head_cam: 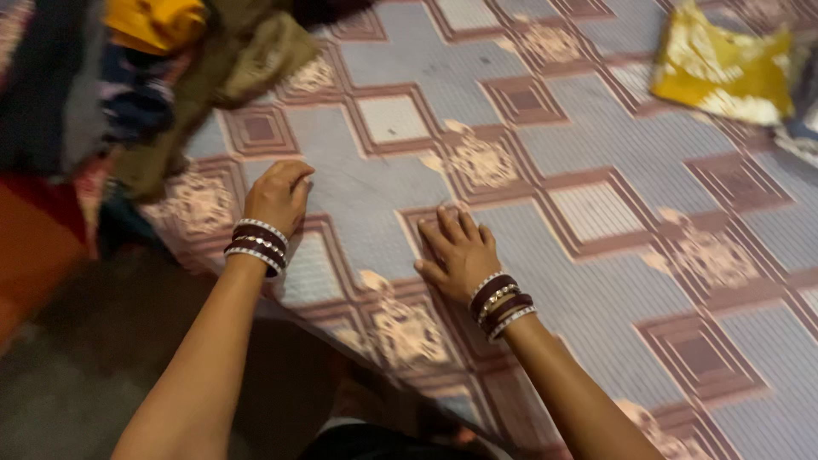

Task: The person folds a black top and a yellow t-shirt by hand on a bed.

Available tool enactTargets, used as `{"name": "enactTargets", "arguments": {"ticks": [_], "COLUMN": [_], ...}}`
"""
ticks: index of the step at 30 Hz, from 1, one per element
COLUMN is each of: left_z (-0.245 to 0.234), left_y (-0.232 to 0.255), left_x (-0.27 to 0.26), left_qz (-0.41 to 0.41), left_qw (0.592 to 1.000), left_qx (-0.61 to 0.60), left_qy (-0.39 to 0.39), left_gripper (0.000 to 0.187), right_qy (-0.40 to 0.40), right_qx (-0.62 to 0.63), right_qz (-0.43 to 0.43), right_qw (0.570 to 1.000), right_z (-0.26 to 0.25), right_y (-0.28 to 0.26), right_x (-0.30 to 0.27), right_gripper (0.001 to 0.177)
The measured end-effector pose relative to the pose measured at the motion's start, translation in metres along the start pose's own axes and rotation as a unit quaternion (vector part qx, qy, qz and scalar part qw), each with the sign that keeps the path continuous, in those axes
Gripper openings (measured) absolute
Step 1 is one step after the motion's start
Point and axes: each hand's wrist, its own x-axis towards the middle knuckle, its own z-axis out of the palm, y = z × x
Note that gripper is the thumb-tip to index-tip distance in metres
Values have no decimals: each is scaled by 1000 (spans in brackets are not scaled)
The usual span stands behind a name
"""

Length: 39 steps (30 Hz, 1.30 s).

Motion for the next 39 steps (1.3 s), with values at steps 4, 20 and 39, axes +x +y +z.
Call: {"name": "enactTargets", "arguments": {"ticks": [4,20,39], "left_z": [-76,-196,-183], "left_y": [-63,-362,-471], "left_x": [40,111,140], "left_qz": [-11,-243,-204], "left_qw": [994,952,921], "left_qx": [-39,180,-189], "left_qy": [99,46,272], "left_gripper": [14,28,24], "right_qy": [-96,-241,-163], "right_qx": [-28,-84,-81], "right_qz": [-16,64,67], "right_qw": [995,965,981], "right_z": [-32,-50,-19], "right_y": [-73,-189,-175], "right_x": [71,234,227], "right_gripper": [84,109,105]}}
